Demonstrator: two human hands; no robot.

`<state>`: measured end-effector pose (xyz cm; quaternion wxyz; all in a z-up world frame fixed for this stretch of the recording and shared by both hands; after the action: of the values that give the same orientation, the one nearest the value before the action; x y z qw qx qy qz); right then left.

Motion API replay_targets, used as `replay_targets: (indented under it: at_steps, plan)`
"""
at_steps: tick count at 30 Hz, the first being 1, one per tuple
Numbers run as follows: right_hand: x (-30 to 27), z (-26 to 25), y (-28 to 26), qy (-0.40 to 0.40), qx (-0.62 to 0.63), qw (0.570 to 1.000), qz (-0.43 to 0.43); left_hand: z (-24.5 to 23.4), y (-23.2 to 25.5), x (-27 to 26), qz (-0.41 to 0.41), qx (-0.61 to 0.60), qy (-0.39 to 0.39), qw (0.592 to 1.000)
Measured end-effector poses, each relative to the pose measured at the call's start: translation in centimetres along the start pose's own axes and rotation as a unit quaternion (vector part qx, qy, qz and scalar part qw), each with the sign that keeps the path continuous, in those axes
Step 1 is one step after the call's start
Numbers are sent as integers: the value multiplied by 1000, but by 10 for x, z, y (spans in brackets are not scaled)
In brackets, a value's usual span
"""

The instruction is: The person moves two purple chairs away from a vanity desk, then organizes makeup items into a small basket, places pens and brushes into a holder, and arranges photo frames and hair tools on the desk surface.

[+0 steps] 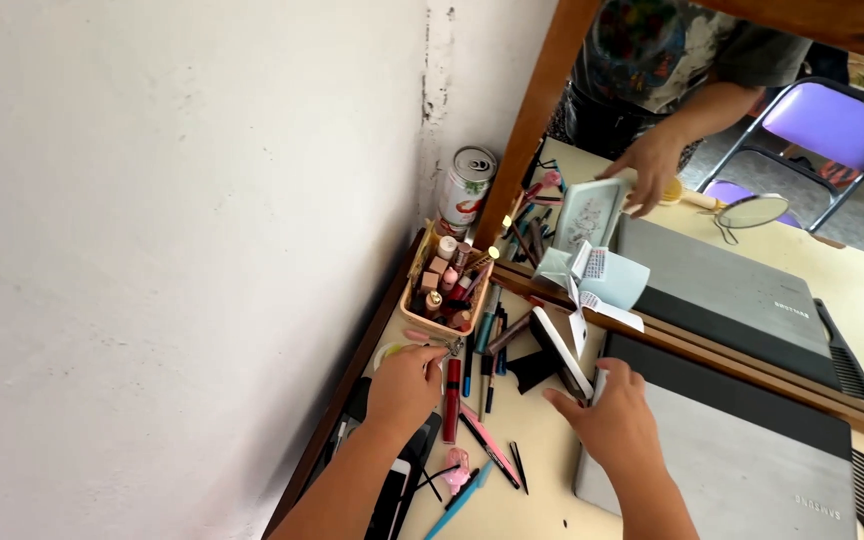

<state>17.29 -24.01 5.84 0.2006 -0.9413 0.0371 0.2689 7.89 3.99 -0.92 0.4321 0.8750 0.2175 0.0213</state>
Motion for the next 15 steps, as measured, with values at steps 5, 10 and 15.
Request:
replay_targets:
  at_steps: [5, 10, 15]
  plan:
    - [1, -40, -36, -19, 136, 989, -48, -3, 5, -7, -32, 43, -20, 998]
    - [8, -68, -98, -23, 90, 988, -126, 14, 18, -19, -107, 108, -142, 978]
    - [11, 102, -89, -4, -255, 494, -831, 60, -11, -22, -100, 178, -161, 966]
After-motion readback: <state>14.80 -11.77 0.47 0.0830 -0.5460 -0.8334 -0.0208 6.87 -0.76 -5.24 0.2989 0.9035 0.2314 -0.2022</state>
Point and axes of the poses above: each hand's wrist, its own x-axis towards the middle knuckle, its own z-axis out of the palm, y = z × x, the point moved 9 cm from there along x, towards the middle knuckle, and after that the axes turned 7 degrees about -y, right-handed, at the moved point
